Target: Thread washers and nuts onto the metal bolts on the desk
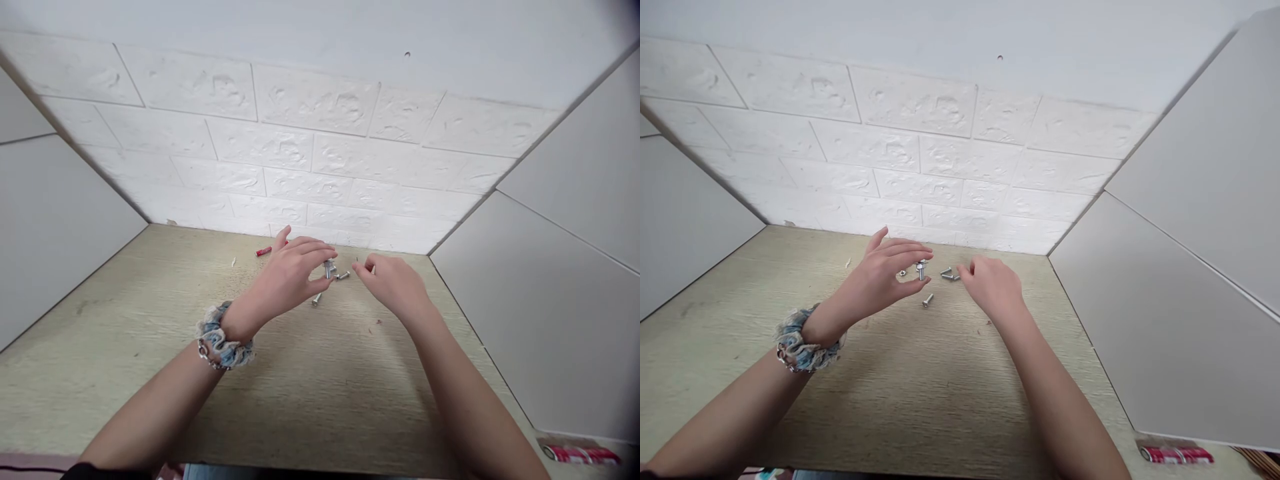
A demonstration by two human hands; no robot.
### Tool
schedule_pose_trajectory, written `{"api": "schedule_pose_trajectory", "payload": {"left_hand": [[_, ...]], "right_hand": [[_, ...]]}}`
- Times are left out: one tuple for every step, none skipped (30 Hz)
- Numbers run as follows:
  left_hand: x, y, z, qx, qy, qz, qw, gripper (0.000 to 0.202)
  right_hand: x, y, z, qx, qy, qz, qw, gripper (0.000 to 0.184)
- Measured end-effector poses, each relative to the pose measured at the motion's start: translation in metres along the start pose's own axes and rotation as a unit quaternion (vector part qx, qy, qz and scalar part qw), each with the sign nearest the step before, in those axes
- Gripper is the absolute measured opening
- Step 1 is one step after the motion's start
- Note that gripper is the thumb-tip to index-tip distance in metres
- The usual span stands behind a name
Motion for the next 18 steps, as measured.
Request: {"api": "schedule_pose_trajectory", "payload": {"left_hand": [[0.000,0.000,0.000,-0.001,0.001,0.000,1.000,0.023],[-0.001,0.001,0.000,-0.003,0.002,0.000,1.000,0.024],[-0.002,0.001,0.000,-0.008,0.002,0.000,1.000,0.024],[-0.003,0.002,-0.001,-0.012,0.002,0.000,1.000,0.024],[-0.004,0.002,-0.001,-0.017,0.002,0.000,1.000,0.024],[-0.005,0.003,-0.001,-0.021,0.003,0.000,1.000,0.024],[-0.006,0.004,-0.001,-0.024,0.004,0.000,1.000,0.023],[-0.006,0.004,-0.001,-0.027,0.005,0.000,1.000,0.023],[-0.007,0.005,-0.002,-0.031,0.003,-0.001,1.000,0.023],[-0.008,0.006,-0.002,-0.034,0.002,-0.001,0.999,0.023],[-0.009,0.007,-0.002,-0.039,-0.001,-0.002,0.999,0.022],[-0.010,0.008,-0.002,-0.043,-0.003,-0.003,0.999,0.022],[-0.012,0.009,-0.003,-0.048,-0.005,-0.004,0.999,0.021],[-0.013,0.009,-0.003,-0.052,-0.004,-0.005,0.999,0.021],[-0.014,0.010,-0.004,-0.055,-0.002,-0.005,0.998,0.022],[-0.015,0.012,-0.004,-0.059,0.000,-0.005,0.998,0.022],[-0.015,0.013,-0.004,-0.063,0.002,-0.006,0.998,0.022],[-0.016,0.013,-0.004,-0.066,0.004,-0.006,0.998,0.023]], "right_hand": [[0.000,-0.003,-0.002,0.015,-0.014,0.014,1.000,0.038],[0.000,-0.005,-0.005,0.032,-0.029,0.031,0.999,0.039],[0.000,-0.008,-0.008,0.049,-0.042,0.048,0.997,0.039],[0.000,-0.011,-0.011,0.065,-0.054,0.064,0.994,0.039],[0.001,-0.013,-0.014,0.082,-0.065,0.082,0.991,0.039],[0.001,-0.016,-0.017,0.100,-0.078,0.101,0.987,0.038],[0.002,-0.018,-0.020,0.119,-0.094,0.121,0.981,0.037],[0.002,-0.020,-0.022,0.136,-0.114,0.141,0.974,0.037],[0.002,-0.022,-0.024,0.150,-0.132,0.159,0.967,0.038],[0.002,-0.024,-0.025,0.158,-0.147,0.174,0.961,0.039],[0.001,-0.026,-0.025,0.160,-0.153,0.183,0.958,0.041],[0.001,-0.027,-0.025,0.158,-0.152,0.188,0.957,0.043],[0.000,-0.028,-0.025,0.155,-0.145,0.190,0.959,0.045],[-0.001,-0.029,-0.025,0.150,-0.134,0.189,0.961,0.046],[-0.002,-0.031,-0.025,0.146,-0.122,0.188,0.964,0.046],[-0.003,-0.032,-0.025,0.143,-0.113,0.187,0.965,0.045],[-0.004,-0.033,-0.025,0.141,-0.107,0.187,0.966,0.043],[-0.006,-0.034,-0.025,0.141,-0.102,0.188,0.967,0.041]]}}
Point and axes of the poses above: each hand's wrist, its own z-axis towards the middle knuckle, its own x-axis out of the back of the hand, y = z × x, the point moved 3 cm from there along z, towards the middle knuckle, and after that the axes turned 7 degrees about -y, right-handed, at the moved point
